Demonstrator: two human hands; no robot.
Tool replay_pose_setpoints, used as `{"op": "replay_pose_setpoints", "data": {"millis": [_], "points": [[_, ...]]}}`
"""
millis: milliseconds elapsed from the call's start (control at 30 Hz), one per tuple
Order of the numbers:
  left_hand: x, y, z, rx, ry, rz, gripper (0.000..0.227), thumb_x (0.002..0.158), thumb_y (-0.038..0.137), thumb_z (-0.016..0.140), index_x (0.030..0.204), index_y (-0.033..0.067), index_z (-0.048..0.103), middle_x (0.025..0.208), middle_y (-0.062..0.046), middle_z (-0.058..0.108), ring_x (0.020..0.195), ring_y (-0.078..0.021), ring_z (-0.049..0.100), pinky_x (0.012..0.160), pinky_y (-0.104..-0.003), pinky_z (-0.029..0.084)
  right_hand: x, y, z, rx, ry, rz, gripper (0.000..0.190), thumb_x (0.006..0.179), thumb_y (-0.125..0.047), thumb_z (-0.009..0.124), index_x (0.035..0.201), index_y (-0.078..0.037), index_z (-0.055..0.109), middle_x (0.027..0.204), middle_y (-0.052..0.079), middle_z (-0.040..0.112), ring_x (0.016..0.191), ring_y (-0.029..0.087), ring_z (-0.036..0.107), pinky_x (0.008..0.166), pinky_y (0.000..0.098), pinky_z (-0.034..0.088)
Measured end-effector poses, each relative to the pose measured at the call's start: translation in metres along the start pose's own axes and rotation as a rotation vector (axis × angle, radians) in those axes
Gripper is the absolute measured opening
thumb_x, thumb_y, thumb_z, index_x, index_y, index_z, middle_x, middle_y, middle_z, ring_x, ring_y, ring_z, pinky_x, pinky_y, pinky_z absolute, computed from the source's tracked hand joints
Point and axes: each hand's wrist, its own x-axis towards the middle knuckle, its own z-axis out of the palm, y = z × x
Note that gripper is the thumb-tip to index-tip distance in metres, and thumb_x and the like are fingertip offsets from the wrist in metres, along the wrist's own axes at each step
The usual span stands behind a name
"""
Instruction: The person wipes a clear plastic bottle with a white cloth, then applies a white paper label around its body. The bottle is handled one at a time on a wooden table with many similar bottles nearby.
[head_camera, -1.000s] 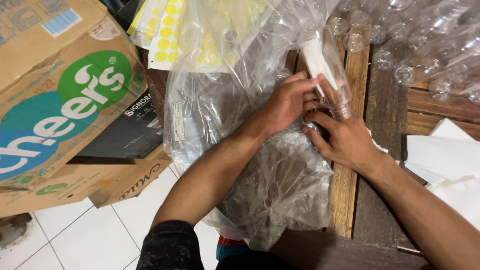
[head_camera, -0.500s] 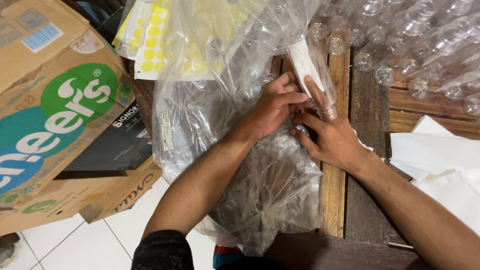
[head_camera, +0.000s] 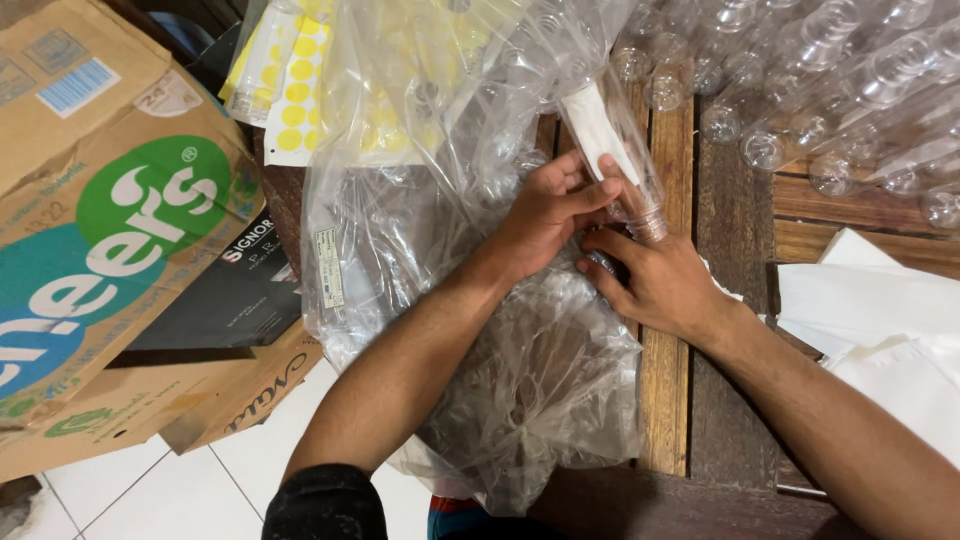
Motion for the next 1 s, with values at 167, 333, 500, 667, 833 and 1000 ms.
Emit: {"op": "replay_pose_setpoints", "data": {"millis": [167, 333, 500, 667, 833, 1000], "points": [[-0.003, 0.011, 0.005, -0.062, -0.053, -0.015, 0.047, 0.092, 0.013, 0.078, 0.132, 0.0026, 0.055, 0.117, -0.009, 0.065, 0.105, -0.0194, 0.066, 0.091, -0.038, 0.061, -0.006, 0.015, 0.014, 0.084, 0.019, -0.038, 0.016, 0.093, -0.027, 0.068, 0.104, -0.015, 0.071, 0.145, 0.018, 0.048, 0.114, 0.043, 0.063, 0.086, 0.0531, 0.058], [0.001, 0.001, 0.001, 0.008, -0.080, -0.015, 0.054, 0.091, 0.015, 0.081, 0.135, -0.0024, 0.053, 0.109, -0.016, 0.063, 0.098, -0.0255, 0.064, 0.081, -0.037, 0.062, -0.023, 0.034, 0.035, -0.014, 0.002, -0.009, 0.021, 0.094, -0.038, 0.068, 0.108, -0.023, 0.074, 0.107, 0.009, 0.064, 0.096, 0.032, 0.070, 0.083, 0.0459, 0.059], [-0.014, 0.019, 0.026, 0.054, -0.029, 0.002, 0.062, 0.085, 0.009, 0.084, 0.138, -0.0039, 0.052, 0.106, -0.012, 0.061, 0.097, -0.0208, 0.066, 0.079, -0.034, 0.065, -0.009, 0.012, 0.015, 0.006, -0.007, -0.017, 0.022, 0.095, -0.036, 0.067, 0.109, -0.021, 0.073, 0.117, 0.016, 0.062, 0.101, 0.037, 0.069, 0.087, 0.0515, 0.059], [-0.012, 0.018, 0.022, 0.037, -0.012, -0.003, 0.063, 0.086, 0.007, 0.083, 0.139, -0.0055, 0.051, 0.104, -0.013, 0.059, 0.097, -0.0230, 0.066, 0.076, -0.034, 0.066, 0.005, -0.003, 0.000, 0.052, 0.001, -0.057, 0.017, 0.094, -0.028, 0.068, 0.104, -0.014, 0.071, 0.135, 0.019, 0.043, 0.111, 0.043, 0.063, 0.086, 0.0545, 0.058], [-0.012, 0.019, 0.023, 0.040, -0.008, -0.004, 0.061, 0.086, 0.007, 0.083, 0.137, -0.0053, 0.051, 0.103, -0.012, 0.058, 0.097, -0.0220, 0.067, 0.074, -0.033, 0.066, 0.006, -0.007, -0.002, 0.001, -0.004, -0.019, 0.019, 0.094, -0.034, 0.069, 0.106, -0.019, 0.073, 0.098, 0.014, 0.059, 0.088, 0.039, 0.067, 0.079, 0.0508, 0.058], [-0.009, 0.014, 0.017, 0.073, 0.011, 0.006, 0.060, 0.085, 0.009, 0.084, 0.134, -0.0054, 0.053, 0.102, -0.011, 0.060, 0.096, -0.0226, 0.067, 0.075, -0.033, 0.067, -0.007, 0.010, 0.015, 0.003, -0.002, -0.021, 0.020, 0.093, -0.034, 0.070, 0.105, -0.019, 0.073, 0.101, 0.015, 0.059, 0.087, 0.040, 0.067, 0.077, 0.0513, 0.058]]}}
